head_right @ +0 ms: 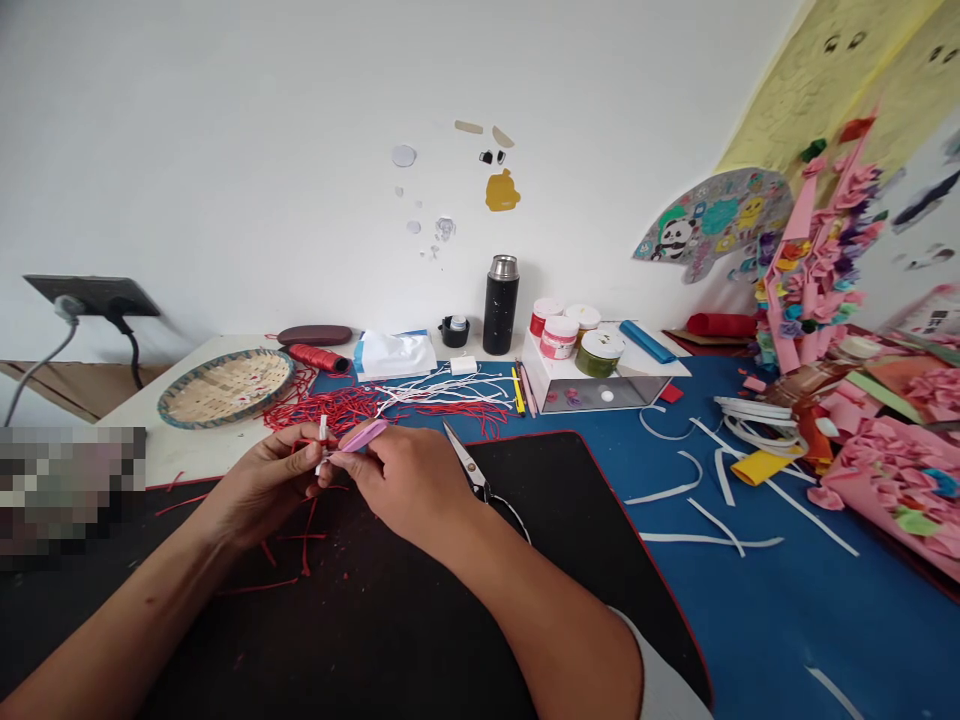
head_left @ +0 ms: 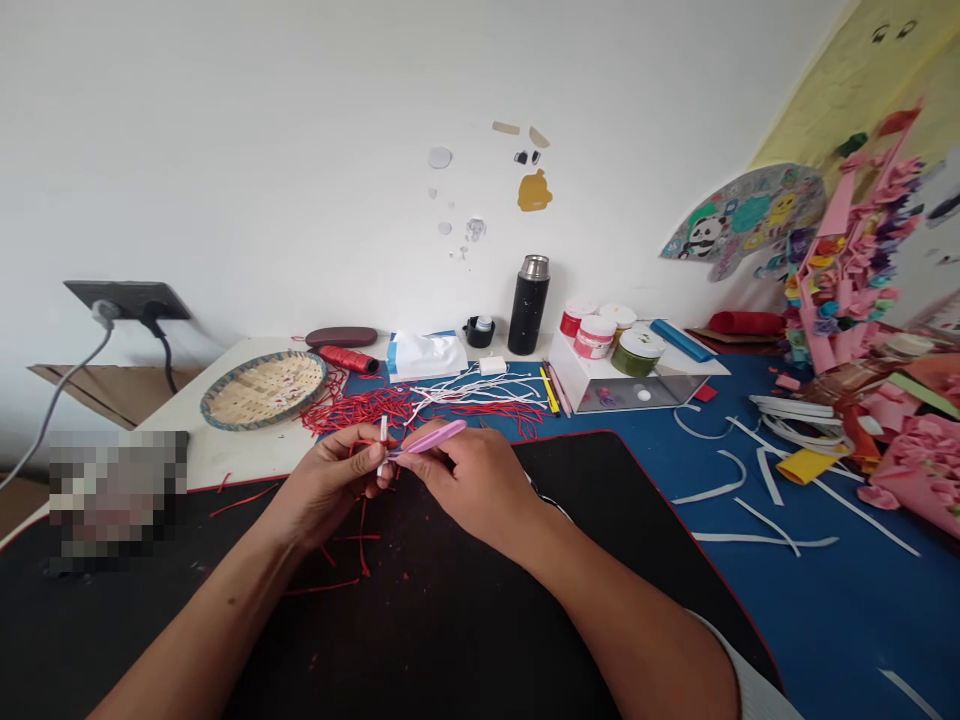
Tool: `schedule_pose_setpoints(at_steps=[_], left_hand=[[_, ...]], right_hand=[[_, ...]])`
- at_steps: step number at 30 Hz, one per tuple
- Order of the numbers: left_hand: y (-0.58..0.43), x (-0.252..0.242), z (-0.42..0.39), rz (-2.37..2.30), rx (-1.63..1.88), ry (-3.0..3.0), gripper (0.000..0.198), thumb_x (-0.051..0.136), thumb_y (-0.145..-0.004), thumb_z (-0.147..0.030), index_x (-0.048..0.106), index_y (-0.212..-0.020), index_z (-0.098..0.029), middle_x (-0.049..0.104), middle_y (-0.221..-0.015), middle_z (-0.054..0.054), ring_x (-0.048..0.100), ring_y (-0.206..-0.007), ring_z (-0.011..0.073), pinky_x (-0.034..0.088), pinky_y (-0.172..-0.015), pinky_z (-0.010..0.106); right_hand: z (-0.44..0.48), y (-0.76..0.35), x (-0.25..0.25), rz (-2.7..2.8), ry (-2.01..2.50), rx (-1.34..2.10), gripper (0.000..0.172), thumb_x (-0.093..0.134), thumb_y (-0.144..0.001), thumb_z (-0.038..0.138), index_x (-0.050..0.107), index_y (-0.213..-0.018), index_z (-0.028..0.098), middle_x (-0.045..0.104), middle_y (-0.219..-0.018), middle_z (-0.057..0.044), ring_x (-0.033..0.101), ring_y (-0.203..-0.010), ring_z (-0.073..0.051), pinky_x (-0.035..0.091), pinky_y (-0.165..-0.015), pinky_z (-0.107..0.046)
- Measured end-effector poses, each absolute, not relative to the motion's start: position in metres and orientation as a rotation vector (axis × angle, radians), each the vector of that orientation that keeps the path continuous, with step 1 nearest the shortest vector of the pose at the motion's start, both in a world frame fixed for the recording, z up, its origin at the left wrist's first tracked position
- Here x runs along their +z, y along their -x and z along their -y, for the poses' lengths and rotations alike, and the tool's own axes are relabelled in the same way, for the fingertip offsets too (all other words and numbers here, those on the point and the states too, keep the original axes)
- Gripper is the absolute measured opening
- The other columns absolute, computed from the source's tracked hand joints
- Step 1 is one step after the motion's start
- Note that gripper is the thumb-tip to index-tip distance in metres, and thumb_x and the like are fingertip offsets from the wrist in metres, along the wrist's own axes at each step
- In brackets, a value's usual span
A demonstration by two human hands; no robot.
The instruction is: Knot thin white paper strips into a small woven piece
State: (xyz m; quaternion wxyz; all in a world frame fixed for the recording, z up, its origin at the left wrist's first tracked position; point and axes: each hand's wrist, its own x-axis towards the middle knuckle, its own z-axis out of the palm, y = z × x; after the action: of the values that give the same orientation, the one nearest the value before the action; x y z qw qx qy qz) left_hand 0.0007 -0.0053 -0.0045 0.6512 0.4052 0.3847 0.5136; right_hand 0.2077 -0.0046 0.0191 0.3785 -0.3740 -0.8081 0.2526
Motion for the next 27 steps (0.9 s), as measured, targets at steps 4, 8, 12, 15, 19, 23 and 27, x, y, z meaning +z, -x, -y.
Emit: schedule_pose_setpoints(at_steps=[4, 8, 12, 15, 19, 23, 27], left_hand=[[-0.0001, -0.0036, 0.005, -0.901, 1.138, -0.956, 0.031, 0.099, -0.065, -0.036, 0.078, -0.074, -0.016, 0.071, -0.059, 0.002, 0.061, -0.052, 0.0104, 0.046, -0.046, 0.016], [0.0002, -0.0042, 0.0059, -0.897, 1.129, -0.925, 0.032, 0.1, -0.063, -0.036, 0.078, -0.073, -0.016, 0.071, -0.058, 0.002, 0.061, -0.051, 0.0111, 0.046, -0.045, 0.016], [-0.0004, -0.0046, 0.0069, -0.881, 1.118, -0.894, 0.032, 0.1, -0.062, -0.035, 0.078, -0.074, -0.016, 0.071, -0.057, 0.002, 0.061, -0.05, 0.0111, 0.046, -0.045, 0.016], [-0.0011, -0.005, 0.0072, -0.872, 1.124, -0.879, 0.032, 0.1, -0.063, -0.036, 0.078, -0.074, -0.016, 0.071, -0.057, 0.003, 0.061, -0.05, 0.0113, 0.045, -0.044, 0.016], [-0.0018, -0.0045, 0.0083, -0.882, 1.158, -0.932, 0.032, 0.099, -0.064, -0.037, 0.079, -0.077, -0.016, 0.072, -0.059, 0.004, 0.062, -0.051, 0.0119, 0.047, -0.045, 0.016], [-0.0029, -0.0015, 0.0107, -0.875, 1.185, -0.97, 0.033, 0.099, -0.063, -0.038, 0.079, -0.078, -0.016, 0.072, -0.059, 0.003, 0.063, -0.051, 0.012, 0.048, -0.045, 0.017], [-0.0043, 0.0017, 0.0127, -0.869, 1.182, -0.977, 0.034, 0.1, -0.062, -0.038, 0.079, -0.078, -0.016, 0.071, -0.057, 0.002, 0.063, -0.05, 0.0122, 0.048, -0.044, 0.017]], right_hand=[[0.005, -0.2073, 0.0206, 2.064, 0.977, 0.657, 0.018, 0.066, -0.101, 0.035, 0.079, -0.097, 0.023, 0.08, -0.096, -0.005, 0.074, -0.09, -0.02, 0.05, -0.08, -0.029], [0.0044, -0.2073, 0.0212, 2.059, 0.965, 0.69, 0.017, 0.068, -0.1, 0.036, 0.079, -0.097, 0.023, 0.08, -0.095, -0.004, 0.073, -0.088, -0.019, 0.05, -0.079, -0.028], [0.0039, -0.2075, 0.0223, 2.054, 0.937, 0.724, 0.016, 0.067, -0.1, 0.032, 0.079, -0.097, 0.022, 0.08, -0.094, -0.003, 0.073, -0.084, -0.018, 0.05, -0.077, -0.027], [0.0039, -0.2079, 0.0231, 2.052, 0.919, 0.728, 0.016, 0.066, -0.1, 0.032, 0.079, -0.097, 0.023, 0.08, -0.094, -0.003, 0.072, -0.083, -0.017, 0.049, -0.077, -0.027], [0.0046, -0.2084, 0.0229, 1.992, 0.996, 0.854, 0.025, 0.066, -0.1, 0.041, 0.079, -0.092, 0.02, 0.076, -0.078, -0.002, 0.067, -0.066, -0.014, 0.046, -0.064, -0.025], [0.005, -0.2074, 0.0204, 1.835, 1.02, 1.14, 0.034, 0.064, -0.099, 0.048, 0.074, -0.089, 0.018, 0.066, -0.06, 0.001, 0.063, -0.054, -0.013, 0.042, -0.054, -0.023], [0.0032, -0.206, 0.02, 1.65, 0.944, 1.439, 0.028, 0.067, -0.096, 0.045, 0.067, -0.091, 0.017, 0.062, -0.058, 0.004, 0.06, -0.048, -0.011, 0.041, -0.049, -0.022]])
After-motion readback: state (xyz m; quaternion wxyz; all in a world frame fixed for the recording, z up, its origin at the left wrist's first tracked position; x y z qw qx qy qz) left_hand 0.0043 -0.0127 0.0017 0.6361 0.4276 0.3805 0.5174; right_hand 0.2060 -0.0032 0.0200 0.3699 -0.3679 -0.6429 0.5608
